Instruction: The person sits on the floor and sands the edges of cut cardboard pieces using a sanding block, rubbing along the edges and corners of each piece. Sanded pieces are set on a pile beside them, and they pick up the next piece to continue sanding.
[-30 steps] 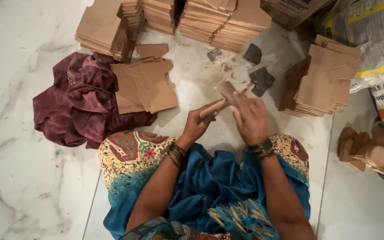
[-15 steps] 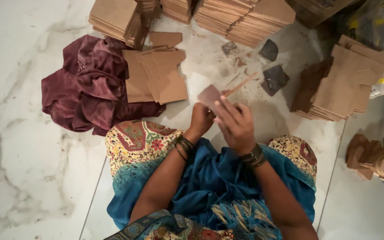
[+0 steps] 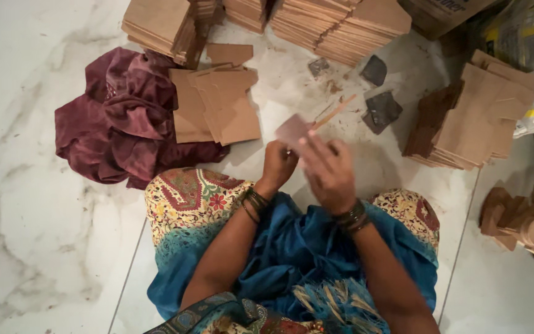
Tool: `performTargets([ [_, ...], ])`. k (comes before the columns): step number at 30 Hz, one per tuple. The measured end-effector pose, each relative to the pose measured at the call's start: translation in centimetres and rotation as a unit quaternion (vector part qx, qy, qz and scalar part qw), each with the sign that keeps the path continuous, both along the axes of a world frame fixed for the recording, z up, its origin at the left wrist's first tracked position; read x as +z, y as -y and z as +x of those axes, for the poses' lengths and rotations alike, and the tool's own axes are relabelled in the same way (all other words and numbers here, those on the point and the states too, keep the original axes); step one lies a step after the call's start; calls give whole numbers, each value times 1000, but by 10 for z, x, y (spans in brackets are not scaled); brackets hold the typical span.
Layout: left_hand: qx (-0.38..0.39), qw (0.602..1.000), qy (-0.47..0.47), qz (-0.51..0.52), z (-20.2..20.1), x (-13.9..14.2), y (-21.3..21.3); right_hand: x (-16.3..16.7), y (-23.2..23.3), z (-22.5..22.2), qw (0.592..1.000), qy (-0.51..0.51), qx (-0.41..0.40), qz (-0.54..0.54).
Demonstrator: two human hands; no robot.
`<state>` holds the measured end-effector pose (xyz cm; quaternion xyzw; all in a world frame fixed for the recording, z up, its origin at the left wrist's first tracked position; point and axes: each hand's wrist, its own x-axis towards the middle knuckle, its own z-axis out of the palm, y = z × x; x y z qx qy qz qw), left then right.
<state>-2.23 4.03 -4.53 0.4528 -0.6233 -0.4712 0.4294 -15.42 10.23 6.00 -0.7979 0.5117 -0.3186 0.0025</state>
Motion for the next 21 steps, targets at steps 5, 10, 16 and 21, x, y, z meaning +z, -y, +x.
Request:
performTargets([
  [5, 26, 999, -41, 5, -1, 3, 0, -3, 8, -4, 1000, 9, 2, -17],
  [10, 16, 991, -120, -49, -2, 23, -1, -2, 24, -30, 996, 1, -88, -18],
  [16, 46, 990, -136, 6, 0, 11, 4, 3, 7, -7, 999, 20, -30, -19],
  [21, 44, 991, -118, -39, 3, 2, 3, 3, 0, 5, 999, 0, 36, -17],
])
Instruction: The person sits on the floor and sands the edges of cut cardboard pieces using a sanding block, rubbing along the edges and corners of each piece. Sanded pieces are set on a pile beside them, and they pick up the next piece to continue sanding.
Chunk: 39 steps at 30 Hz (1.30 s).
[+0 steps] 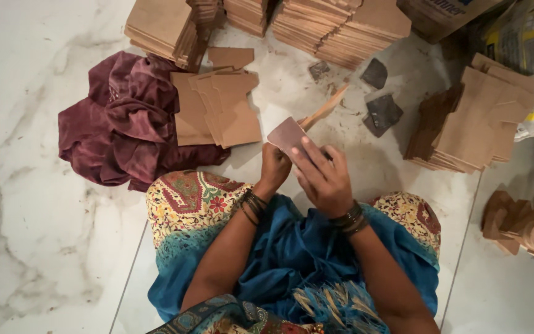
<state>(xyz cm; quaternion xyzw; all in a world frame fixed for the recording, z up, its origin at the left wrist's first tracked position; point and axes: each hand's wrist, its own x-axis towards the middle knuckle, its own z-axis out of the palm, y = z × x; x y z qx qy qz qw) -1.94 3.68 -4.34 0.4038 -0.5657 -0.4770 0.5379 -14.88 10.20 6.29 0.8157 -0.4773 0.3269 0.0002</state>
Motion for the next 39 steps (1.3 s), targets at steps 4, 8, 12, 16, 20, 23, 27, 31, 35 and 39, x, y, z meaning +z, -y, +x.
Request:
performTargets([
  [4, 5, 996, 80, 39, 0, 14, -2, -3, 15, -22, 998, -15, -59, -25],
  [8, -10, 995, 70, -68, 2, 36, -5, 0, 15, -40, 988, 77, -136, 22],
  [12, 27, 976, 168, -139, 6, 41, -3, 7, 3, -31, 991, 77, -105, 13],
  [16, 32, 968, 171, -182, 14, 33, 0, 5, -7, -14, 998, 56, -28, 17],
  [20, 49, 946, 234, -219, 21, 31, 2, -2, 3, -28, 997, 33, -62, 18],
  [23, 41, 943, 234, -235, 19, 37, -1, -8, 12, -45, 982, 120, -135, 51],
  [27, 42, 936, 216, -276, 20, 50, -5, -13, 6, -56, 947, 249, -188, 75],
  [31, 41, 941, 227, -247, 22, 52, -6, -23, 9, -52, 976, 138, -155, 69],
  [35, 17, 944, 255, -209, 23, 41, -3, -41, 17, -42, 977, 92, -137, 138],
  [39, 33, 965, 191, -179, 19, 26, 1, -59, 14, -36, 952, 166, -105, 235],
])
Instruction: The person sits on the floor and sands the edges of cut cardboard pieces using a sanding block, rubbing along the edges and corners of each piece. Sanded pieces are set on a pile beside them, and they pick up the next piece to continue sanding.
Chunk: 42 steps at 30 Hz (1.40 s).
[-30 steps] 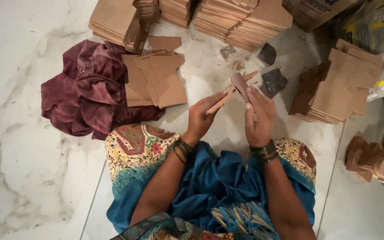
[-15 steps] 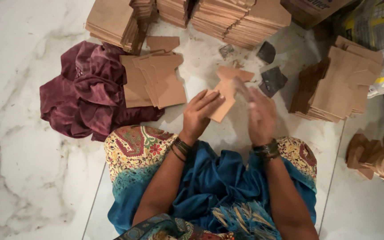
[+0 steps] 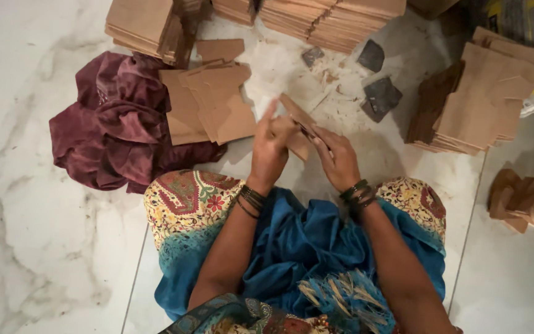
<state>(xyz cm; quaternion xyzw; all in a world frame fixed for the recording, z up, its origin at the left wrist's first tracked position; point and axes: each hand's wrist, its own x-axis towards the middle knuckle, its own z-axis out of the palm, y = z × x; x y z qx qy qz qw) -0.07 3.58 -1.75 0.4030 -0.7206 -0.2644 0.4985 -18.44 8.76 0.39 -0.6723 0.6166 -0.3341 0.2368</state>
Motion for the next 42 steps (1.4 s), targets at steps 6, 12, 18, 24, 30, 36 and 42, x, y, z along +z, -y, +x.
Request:
performTargets([
  [6, 54, 796, -447, 405, -5, -19, 8, -13, -1, 26, 999, 42, -16, 7],
  [12, -42, 618, -593, 514, 0, -29, 10, 3, -18, 51, 998, 46, 32, -7],
  [18, -72, 686, -585, 427, 3, -27, 6, -3, -10, 43, 995, -36, 72, -52],
  [24, -22, 693, -552, 463, 6, -25, 9, -29, 7, 24, 993, -110, 20, -29],
  [30, 0, 703, -542, 461, 7, -21, 7, -21, -3, 35, 995, -96, 16, -10],
  [36, -27, 652, -620, 436, 6, -30, 8, -5, -34, 59, 992, -48, 117, -31],
  [42, -21, 692, -581, 428, 8, -26, 8, -28, 8, 27, 987, -152, 45, -24],
])
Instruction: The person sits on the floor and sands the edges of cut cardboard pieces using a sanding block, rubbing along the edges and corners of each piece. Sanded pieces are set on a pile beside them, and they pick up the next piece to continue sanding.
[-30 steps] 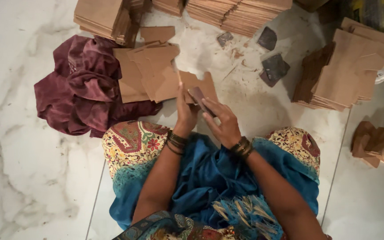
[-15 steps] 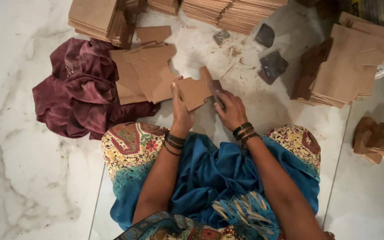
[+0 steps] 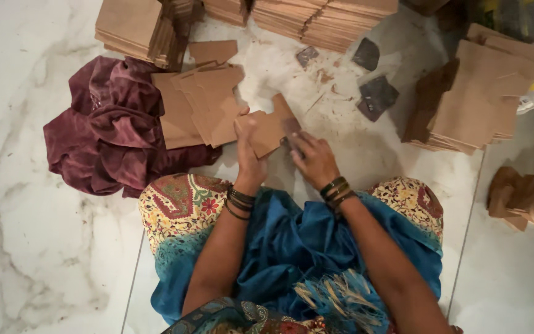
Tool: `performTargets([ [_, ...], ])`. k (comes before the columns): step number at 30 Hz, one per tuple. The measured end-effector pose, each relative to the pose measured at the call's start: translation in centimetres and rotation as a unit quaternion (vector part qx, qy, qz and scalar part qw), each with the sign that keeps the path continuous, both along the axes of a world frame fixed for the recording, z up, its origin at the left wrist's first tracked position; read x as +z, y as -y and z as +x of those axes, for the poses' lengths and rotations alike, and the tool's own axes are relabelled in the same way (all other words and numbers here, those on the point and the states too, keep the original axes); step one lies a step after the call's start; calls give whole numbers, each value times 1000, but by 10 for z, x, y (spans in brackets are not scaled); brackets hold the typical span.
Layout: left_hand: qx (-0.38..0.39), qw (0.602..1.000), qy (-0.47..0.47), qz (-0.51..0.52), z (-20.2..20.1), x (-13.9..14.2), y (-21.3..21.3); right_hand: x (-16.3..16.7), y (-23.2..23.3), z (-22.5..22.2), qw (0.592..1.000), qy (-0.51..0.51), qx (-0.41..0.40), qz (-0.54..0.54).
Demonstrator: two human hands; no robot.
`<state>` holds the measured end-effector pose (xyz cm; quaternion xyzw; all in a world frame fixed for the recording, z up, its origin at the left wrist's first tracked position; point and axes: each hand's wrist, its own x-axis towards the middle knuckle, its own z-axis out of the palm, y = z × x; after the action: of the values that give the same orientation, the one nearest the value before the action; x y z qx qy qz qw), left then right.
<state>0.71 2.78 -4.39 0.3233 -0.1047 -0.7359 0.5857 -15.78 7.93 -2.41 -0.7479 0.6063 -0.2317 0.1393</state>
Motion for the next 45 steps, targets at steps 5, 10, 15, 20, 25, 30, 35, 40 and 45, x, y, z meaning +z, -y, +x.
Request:
performTargets([
  [5, -66, 989, 90, -93, -2, -2, -6, 2, -5, 3, 996, 85, -27, -5],
  [10, -147, 964, 207, -79, -7, -10, -8, 9, -15, 15, 991, 109, 7, -72],
  [15, -156, 963, 214, -55, -13, -7, -5, 10, 1, -3, 994, 65, -44, -76],
  [20, -143, 954, 255, -66, -13, -10, -6, 24, -14, 10, 990, 101, -30, -91],
  [25, -108, 910, 367, -159, -11, -10, -8, 42, -19, 22, 987, 58, 43, -143],
  [30, -102, 900, 395, -153, -16, 3, -5, 57, 0, -3, 990, 31, -42, -135],
  [35, -87, 868, 426, -241, -14, -6, -9, 67, -23, 16, 986, 55, 44, -154],
  [40, -107, 827, 509, -214, -12, -12, -10, 65, -13, 7, 984, 47, 41, -168],
  [45, -104, 897, 370, -218, -18, 3, -12, 66, -2, -4, 988, 34, -33, -145],
])
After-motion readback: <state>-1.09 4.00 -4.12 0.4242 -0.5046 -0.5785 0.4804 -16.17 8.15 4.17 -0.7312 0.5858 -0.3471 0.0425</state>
